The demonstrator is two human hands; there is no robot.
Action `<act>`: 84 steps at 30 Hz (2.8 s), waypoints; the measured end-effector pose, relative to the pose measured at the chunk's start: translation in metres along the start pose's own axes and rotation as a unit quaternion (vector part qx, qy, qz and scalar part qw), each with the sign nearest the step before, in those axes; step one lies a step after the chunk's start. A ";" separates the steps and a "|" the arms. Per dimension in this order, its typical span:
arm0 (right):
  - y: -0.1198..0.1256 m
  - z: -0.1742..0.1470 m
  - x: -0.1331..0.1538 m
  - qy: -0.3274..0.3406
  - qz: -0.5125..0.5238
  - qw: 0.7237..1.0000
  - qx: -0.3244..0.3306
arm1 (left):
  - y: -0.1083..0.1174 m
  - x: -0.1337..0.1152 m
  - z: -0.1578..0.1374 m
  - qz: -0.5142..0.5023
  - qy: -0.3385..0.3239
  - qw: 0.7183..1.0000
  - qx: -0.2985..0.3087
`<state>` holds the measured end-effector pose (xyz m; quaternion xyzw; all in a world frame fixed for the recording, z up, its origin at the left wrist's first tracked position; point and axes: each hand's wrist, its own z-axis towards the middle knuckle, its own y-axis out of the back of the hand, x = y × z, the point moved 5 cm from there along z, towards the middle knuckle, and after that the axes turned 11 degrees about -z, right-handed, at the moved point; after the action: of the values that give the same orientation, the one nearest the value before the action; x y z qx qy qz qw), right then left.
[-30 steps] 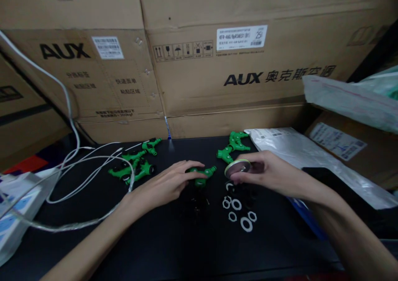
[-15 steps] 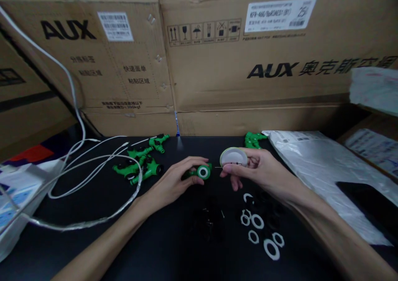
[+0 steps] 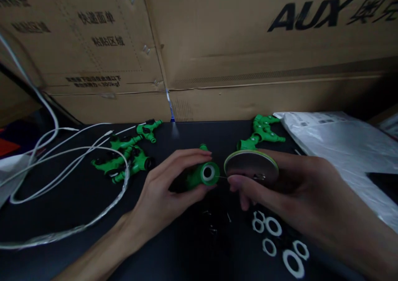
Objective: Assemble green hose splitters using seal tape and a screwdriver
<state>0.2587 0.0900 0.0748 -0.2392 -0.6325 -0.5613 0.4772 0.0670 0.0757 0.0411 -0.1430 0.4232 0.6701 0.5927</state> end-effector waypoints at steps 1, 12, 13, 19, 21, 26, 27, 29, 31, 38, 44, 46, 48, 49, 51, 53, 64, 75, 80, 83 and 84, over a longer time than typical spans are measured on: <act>0.000 -0.001 0.000 -0.004 -0.011 1.000 -0.004 | 0.001 -0.001 -0.001 0.009 -0.010 1.000 -0.007; -0.007 -0.004 -0.006 -0.013 -0.031 0.999 0.001 | 0.004 -0.007 -0.001 0.089 -0.028 0.996 -0.006; -0.007 -0.003 -0.008 -0.015 -0.026 1.000 0.002 | 0.004 -0.006 0.000 0.079 -0.024 0.997 -0.004; -0.015 0.001 -0.014 -0.040 0.080 0.995 0.048 | 0.005 0.002 0.002 0.053 -0.003 0.999 0.005; -0.017 0.001 -0.013 -0.039 0.075 0.995 0.050 | 0.004 0.002 0.002 0.066 0.000 0.998 0.013; -0.018 -0.002 -0.009 -0.042 0.044 0.996 0.058 | 0.004 0.002 0.000 0.078 0.009 0.997 0.017; -0.018 -0.003 -0.009 -0.042 0.042 0.997 0.058 | 0.004 0.003 -0.001 0.073 0.011 0.997 0.013; -0.017 -0.004 -0.009 -0.038 0.029 0.997 0.058 | 0.004 0.005 -0.003 0.040 0.012 0.999 0.003; -0.017 -0.005 -0.009 -0.026 0.005 0.998 0.053 | 0.004 0.006 -0.004 -0.016 0.008 1.000 -0.006; -0.016 -0.006 -0.005 0.027 -0.070 0.997 0.021 | 0.000 -0.002 0.000 0.004 -0.035 0.998 0.061; -0.009 -0.007 -0.009 0.039 -0.102 0.994 0.001 | 0.002 0.000 0.000 0.065 -0.072 0.992 0.079; -0.009 -0.008 -0.008 0.049 -0.124 0.991 -0.001 | 0.003 0.000 -0.001 0.073 -0.082 0.991 0.072; -0.009 -0.008 -0.005 0.064 -0.135 0.989 -0.004 | 0.004 -0.001 0.000 0.082 -0.089 0.991 0.059; -0.009 -0.009 -0.004 0.067 -0.142 0.988 -0.007 | 0.005 -0.002 0.000 0.086 -0.094 0.990 0.054; -0.009 -0.009 -0.001 0.068 -0.160 0.985 -0.012 | 0.006 -0.003 0.000 0.092 -0.092 0.990 0.046; -0.009 -0.009 -0.001 0.061 -0.173 0.983 -0.016 | 0.008 -0.003 0.001 0.093 -0.074 0.992 0.036; -0.019 0.000 -0.012 -0.047 0.119 0.990 0.056 | -0.002 0.022 0.000 -0.052 0.091 0.994 0.025; -0.012 0.003 -0.017 -0.035 0.092 0.995 0.007 | 0.001 0.025 0.002 -0.015 0.101 0.994 0.045; -0.008 0.006 -0.016 -0.066 0.075 0.995 0.017 | -0.001 0.019 0.000 0.037 0.041 0.997 0.054; -0.011 0.006 -0.017 -0.068 0.066 0.995 0.031 | 0.002 0.013 0.000 0.079 0.010 0.997 0.022; -0.012 0.006 -0.016 -0.066 0.059 0.996 0.029 | 0.003 0.011 0.000 0.088 0.000 0.996 0.011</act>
<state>0.2541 0.0961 0.0553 -0.2988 -0.6632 -0.4968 0.4734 0.0617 0.0829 0.0348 -0.0984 0.4420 0.7148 0.5329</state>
